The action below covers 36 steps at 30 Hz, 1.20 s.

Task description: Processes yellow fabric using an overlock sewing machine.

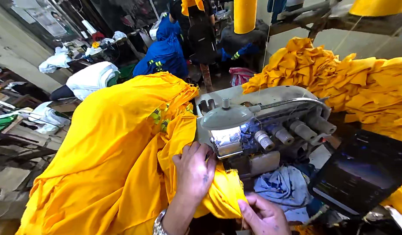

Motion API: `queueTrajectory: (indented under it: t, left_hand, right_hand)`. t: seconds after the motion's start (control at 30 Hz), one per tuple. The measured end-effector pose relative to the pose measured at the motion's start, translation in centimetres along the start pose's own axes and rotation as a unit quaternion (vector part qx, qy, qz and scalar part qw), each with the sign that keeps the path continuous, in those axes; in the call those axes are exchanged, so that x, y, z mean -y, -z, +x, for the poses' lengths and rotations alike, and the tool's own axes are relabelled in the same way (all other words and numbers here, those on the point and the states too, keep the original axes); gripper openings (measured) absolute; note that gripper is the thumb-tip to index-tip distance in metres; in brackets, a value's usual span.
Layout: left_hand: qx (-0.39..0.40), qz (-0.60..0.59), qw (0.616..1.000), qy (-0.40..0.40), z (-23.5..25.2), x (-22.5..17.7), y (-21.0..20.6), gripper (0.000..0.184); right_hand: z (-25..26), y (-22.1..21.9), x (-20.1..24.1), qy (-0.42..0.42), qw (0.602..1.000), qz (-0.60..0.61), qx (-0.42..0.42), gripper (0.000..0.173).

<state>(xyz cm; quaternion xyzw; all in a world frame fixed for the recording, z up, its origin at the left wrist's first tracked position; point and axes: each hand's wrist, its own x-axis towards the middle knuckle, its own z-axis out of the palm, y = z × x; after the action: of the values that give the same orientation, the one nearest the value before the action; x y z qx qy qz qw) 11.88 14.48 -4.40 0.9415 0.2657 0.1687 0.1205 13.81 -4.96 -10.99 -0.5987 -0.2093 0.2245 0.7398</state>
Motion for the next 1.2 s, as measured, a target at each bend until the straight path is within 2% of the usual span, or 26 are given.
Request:
queueTrajectory:
  t: [0.1, 0.13, 0.2, 0.27, 0.3, 0.37, 0.43, 0.5, 0.53, 0.57, 0.63, 0.7, 0.8, 0.93, 1.0, 1.03, 1.1, 1.2]
  left_hand:
    - [0.005, -0.009, 1.0, -0.02, 1.5, 0.9, 0.3, 0.011]
    - [0.001, -0.015, 1.0, -0.024, 1.9, 1.2, 0.6, 0.013]
    - [-0.036, -0.026, 0.998, -0.054, 1.1, 2.0, 1.4, 0.023]
    - [-0.069, -0.053, 0.991, -0.102, -1.4, 2.3, 1.9, 0.039]
    - [-0.074, -0.065, 0.988, -0.115, -2.6, 2.3, 1.6, 0.04]
    - [-0.087, -0.096, 0.985, -0.112, -4.1, 2.3, 0.9, 0.031]
    - [-0.108, -0.128, 0.98, -0.108, -4.3, 1.8, 2.4, 0.025]
    - [-0.119, -0.142, 0.975, -0.123, -4.2, 1.0, 4.5, 0.025]
    - [-0.121, -0.14, 0.974, -0.133, -4.2, 0.6, 5.2, 0.025]
    - [-0.12, -0.137, 0.973, -0.142, -4.4, 0.3, 5.4, 0.024]
    - [-0.123, -0.13, 0.972, -0.155, -4.7, -0.6, 5.4, 0.023]
    - [-0.128, -0.124, 0.969, -0.173, -4.9, -1.5, 5.5, 0.021]
    - [-0.105, -0.124, 0.971, -0.178, -5.4, -0.5, 4.8, 0.027]
    - [-0.041, -0.058, 0.992, -0.107, -6.6, 4.3, 2.9, 0.036]
    - [-0.019, 0.016, 0.998, -0.063, -6.0, 5.5, 4.2, 0.034]
    - [-0.024, 0.039, 0.997, -0.065, -5.6, 5.4, 5.0, 0.031]
    - [-0.063, 0.048, 0.986, -0.144, -4.6, 4.3, 6.2, 0.023]
    - [-0.008, 0.032, 0.946, -0.322, -2.9, 2.2, 5.6, 0.029]
  right_hand:
    - [0.9, -1.3, -0.3, 0.009, 0.999, 0.011, -0.033, 0.011]
    - [1.5, -1.8, -0.6, 0.015, 0.998, 0.017, -0.05, 0.017]
    - [2.7, -2.3, -1.1, 0.019, 0.997, 0.028, -0.072, 0.035]
    - [3.3, -2.2, -0.7, 0.007, 0.997, 0.02, -0.068, 0.04]
    - [3.5, -2.1, -0.6, -0.004, 0.998, 0.015, -0.063, 0.041]
    - [3.2, -1.8, -0.3, -0.034, 0.998, 0.019, -0.055, 0.041]
    - [2.5, -1.0, 0.1, -0.041, 0.996, 0.042, -0.061, 0.026]
    - [1.9, 0.0, 0.5, 0.06, 0.993, 0.004, -0.098, 0.006]
    - [2.0, 0.5, 0.9, 0.126, 0.986, -0.044, -0.1, 0.008]
    - [2.5, 0.8, 1.5, 0.18, 0.974, -0.1, -0.09, 0.018]
    - [4.0, 0.4, 2.8, 0.225, 0.952, -0.201, -0.042, 0.03]
    - [5.6, -0.4, 4.1, 0.193, 0.953, -0.228, 0.045, 0.027]
    - [6.9, -0.7, 5.4, 0.091, 0.97, -0.133, 0.184, 0.017]
    - [6.0, 0.3, 6.2, -0.051, 0.973, 0.021, 0.223, 0.012]
    - [5.7, 0.6, 6.4, -0.102, 0.97, 0.004, 0.222, 0.019]
    - [5.5, 0.6, 6.4, -0.118, 0.968, -0.014, 0.221, 0.022]
    - [5.5, 0.4, 6.6, -0.115, 0.97, -0.033, 0.213, 0.02]
    - [5.5, 0.2, 6.2, -0.056, 0.976, -0.045, 0.205, 0.015]
